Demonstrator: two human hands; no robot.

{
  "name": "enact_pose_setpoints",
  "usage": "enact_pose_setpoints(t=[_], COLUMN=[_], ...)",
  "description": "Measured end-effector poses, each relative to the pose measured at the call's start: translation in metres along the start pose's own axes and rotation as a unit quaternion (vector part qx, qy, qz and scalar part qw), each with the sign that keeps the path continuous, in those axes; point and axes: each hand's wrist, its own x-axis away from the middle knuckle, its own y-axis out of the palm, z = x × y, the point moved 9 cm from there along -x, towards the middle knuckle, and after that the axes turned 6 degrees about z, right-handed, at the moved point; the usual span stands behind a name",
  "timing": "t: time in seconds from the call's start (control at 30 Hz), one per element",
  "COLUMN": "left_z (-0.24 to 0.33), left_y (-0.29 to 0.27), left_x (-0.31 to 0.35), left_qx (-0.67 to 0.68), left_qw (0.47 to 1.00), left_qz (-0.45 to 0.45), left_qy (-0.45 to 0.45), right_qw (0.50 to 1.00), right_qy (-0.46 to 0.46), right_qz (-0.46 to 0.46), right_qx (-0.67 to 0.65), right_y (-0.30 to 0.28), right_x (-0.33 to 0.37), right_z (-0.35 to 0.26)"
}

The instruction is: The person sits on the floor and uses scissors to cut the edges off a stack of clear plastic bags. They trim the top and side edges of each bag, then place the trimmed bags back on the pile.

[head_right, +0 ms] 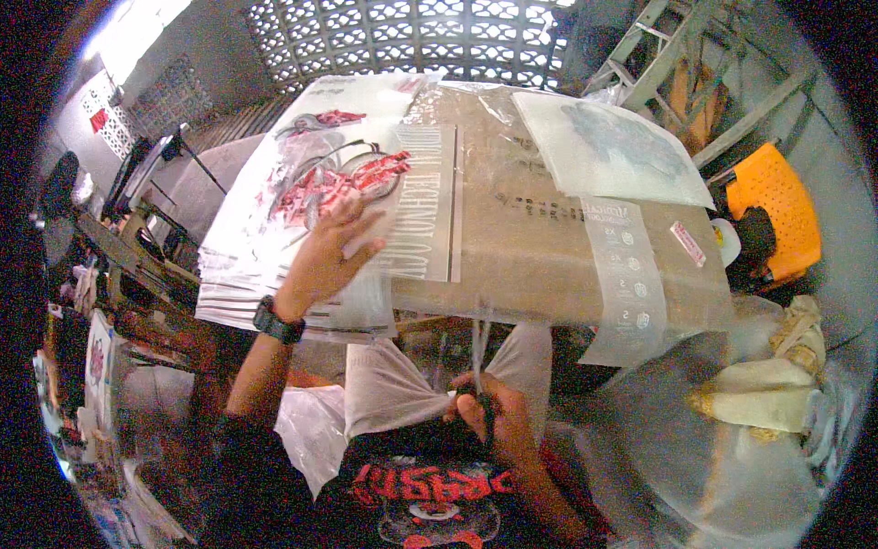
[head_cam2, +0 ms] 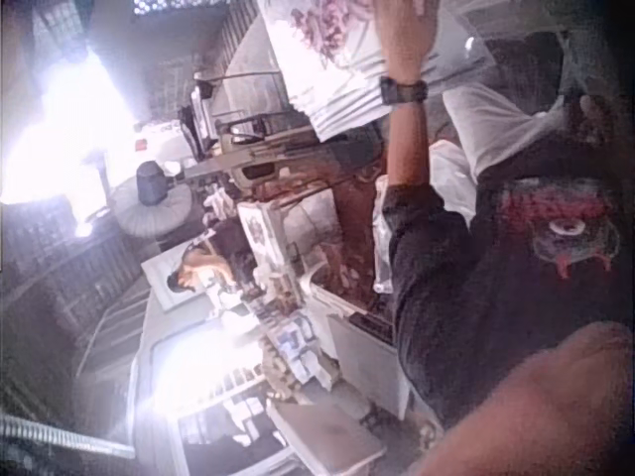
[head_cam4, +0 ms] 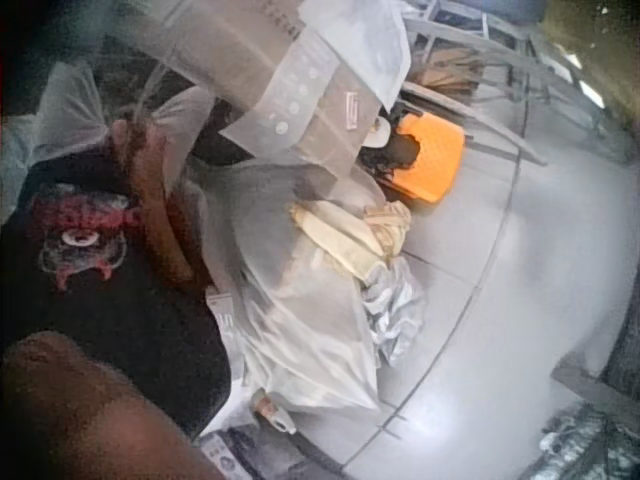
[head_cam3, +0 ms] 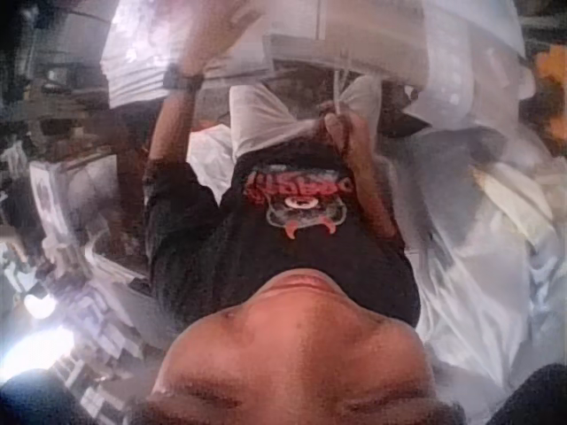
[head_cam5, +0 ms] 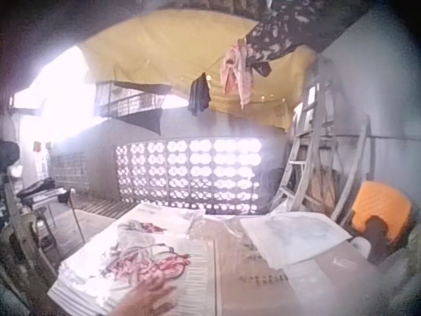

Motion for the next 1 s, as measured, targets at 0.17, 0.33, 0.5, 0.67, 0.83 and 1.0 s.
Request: enact_pose_setpoints(t=[0.17,0.33,0.5,0.67,0.83,1.0], left_z=[0.031,0.072,0.077,0.074,0.073,0.081], left_y=[0.046,0.048,0.047,0.046,0.045,0.025], left_x=[0.013,0.011,0.006,0.011,0.013,0.009], left_qx=[0.012,0.059,0.051,0.05,0.081,0.048], left_qw=[0.999,0.998,0.998,0.998,0.997,0.997], left_qz=[-0.035,-0.024,0.003,0.002,0.02,0.051], left_qy=[-0.039,-0.03,-0.022,-0.025,-0.004,-0.019], right_qw=[0.993,0.998,0.999,0.994,0.99,0.987], right_qy=[0.041,0.026,0.004,0.02,0.031,0.045], right_qz=[-0.027,-0.006,0.04,0.084,0.129,0.15], right_qx=[-0.103,-0.059,-0.033,-0.063,-0.048,-0.037], right_y=[-0.012,-0.007,-0.001,-0.004,0.003,0.003], right_x=[0.024,0.013,0.009,-0.002,-0.001,0.002], right_z=[-0.016,-0.008,-0.01,-0.02,-0.025,-0.028])
